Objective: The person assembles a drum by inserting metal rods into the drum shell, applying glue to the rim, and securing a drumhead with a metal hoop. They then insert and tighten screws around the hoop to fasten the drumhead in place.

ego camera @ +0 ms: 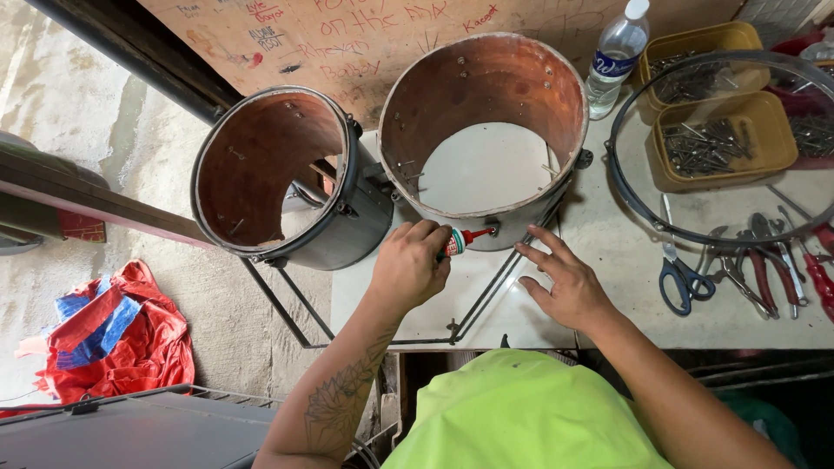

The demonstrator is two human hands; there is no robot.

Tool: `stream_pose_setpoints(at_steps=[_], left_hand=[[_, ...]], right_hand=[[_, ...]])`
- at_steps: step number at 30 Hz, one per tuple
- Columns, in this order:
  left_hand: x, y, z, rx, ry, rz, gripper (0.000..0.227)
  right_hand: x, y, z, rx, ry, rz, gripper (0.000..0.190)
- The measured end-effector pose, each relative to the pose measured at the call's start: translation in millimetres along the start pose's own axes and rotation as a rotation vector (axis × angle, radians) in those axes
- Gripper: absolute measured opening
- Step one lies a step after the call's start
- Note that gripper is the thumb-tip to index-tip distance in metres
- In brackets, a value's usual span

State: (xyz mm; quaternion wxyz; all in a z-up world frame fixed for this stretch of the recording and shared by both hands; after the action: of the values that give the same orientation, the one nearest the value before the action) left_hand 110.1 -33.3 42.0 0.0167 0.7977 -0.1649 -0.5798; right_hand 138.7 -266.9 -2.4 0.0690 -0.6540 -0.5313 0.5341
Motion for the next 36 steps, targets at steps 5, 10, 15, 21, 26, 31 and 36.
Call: stream_pose_setpoints(at_steps=[5,10,15,21,26,31,36], left_hand=[[-6.3,5.1,-1.4,0.028,0.003,-0.017,0.044],[-23.4,-8.6,10.4,-0.099,0.129,0.137,0.041],[-21.8,-12.3,29.6,-0.4,0.125,0.605,0.053],[3.9,57.2,9.0,-0.418,0.182,1.072,0.054],[-20.8,91.6,-8.4,-0.162,0.224,0.973,0.032],[-9.2,84.1,16.7,0.023,0.295,0.52,0.028],[3.6,56.8,57.0,-0.049,0.232,0.394,0.031]], right_hand=[[-0.8,-0.9,-0.1,0.001,-0.007,0.0,0.058],[2.2,2.3,6.2,0.018,-0.008,-0.032,0.058],[2.1,-8.7,13.6,0.0,0.066,-0.203,0.047],[-13.3,-51.0,-4.5,-0.031,0.064,-0.465,0.076],[-49.6,-22.8,0.4,0.05,0.252,-0.317,0.073],[-111.9,59.5,-9.1,0.104,0.264,0.194,0.06],[-151.9,97.9,-47.0,0.341,0.053,0.431,0.064]])
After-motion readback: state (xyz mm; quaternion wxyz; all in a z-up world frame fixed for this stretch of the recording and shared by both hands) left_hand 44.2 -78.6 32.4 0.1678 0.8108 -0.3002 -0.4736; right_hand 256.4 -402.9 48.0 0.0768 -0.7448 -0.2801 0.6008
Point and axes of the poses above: each hand's wrist, its own z-axis away from the middle knuckle, its own x-axis out of the palm, y = z × x, the point moved 8 cm from there along -z, towards the middle knuckle, and after that the axes turned 1 degree about -y, right-handed, at the moved point
